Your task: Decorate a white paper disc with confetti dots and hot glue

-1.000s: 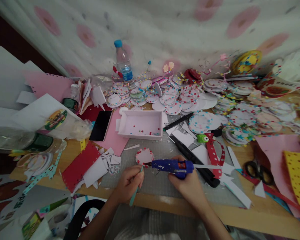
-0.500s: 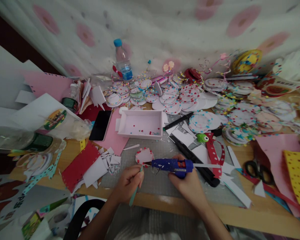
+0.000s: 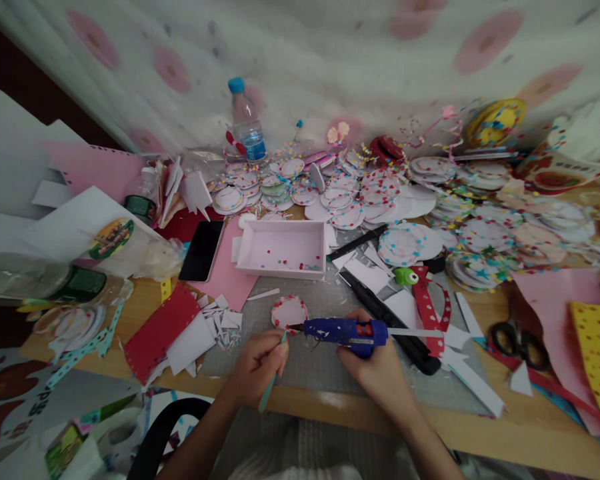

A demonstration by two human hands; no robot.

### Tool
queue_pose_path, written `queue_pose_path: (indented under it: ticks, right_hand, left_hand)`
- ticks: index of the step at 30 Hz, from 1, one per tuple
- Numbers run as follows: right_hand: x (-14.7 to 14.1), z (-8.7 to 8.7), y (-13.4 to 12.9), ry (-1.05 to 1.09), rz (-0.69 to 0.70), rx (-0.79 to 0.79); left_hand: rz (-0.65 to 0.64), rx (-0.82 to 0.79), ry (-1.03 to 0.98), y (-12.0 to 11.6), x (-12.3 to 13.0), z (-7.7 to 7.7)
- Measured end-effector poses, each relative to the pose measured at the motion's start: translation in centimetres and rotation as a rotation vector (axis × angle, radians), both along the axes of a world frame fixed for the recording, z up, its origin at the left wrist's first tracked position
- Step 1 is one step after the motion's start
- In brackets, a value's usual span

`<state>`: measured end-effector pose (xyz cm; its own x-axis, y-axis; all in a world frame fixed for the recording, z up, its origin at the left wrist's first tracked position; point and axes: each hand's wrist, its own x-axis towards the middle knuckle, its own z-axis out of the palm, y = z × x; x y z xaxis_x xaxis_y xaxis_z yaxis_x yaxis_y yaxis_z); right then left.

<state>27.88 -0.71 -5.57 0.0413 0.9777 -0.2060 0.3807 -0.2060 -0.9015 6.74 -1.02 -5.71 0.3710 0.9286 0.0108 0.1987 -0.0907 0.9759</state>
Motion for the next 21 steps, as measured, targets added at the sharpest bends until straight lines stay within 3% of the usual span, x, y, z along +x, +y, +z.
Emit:
queue_pose_path:
  ticks: [16, 21]
  right_hand:
    - [-0.2, -0.5, -0.2, -0.013, 0.013, 0.067]
    - [1.3, -0.4, -1.3, -0.098, -0.15, 0.076]
  left_hand:
    - [0.009, 0.016, -0.018, -0.1, 0.0, -0.1]
    - [0.015, 0.002, -0.022, -0.2, -0.2, -0.4]
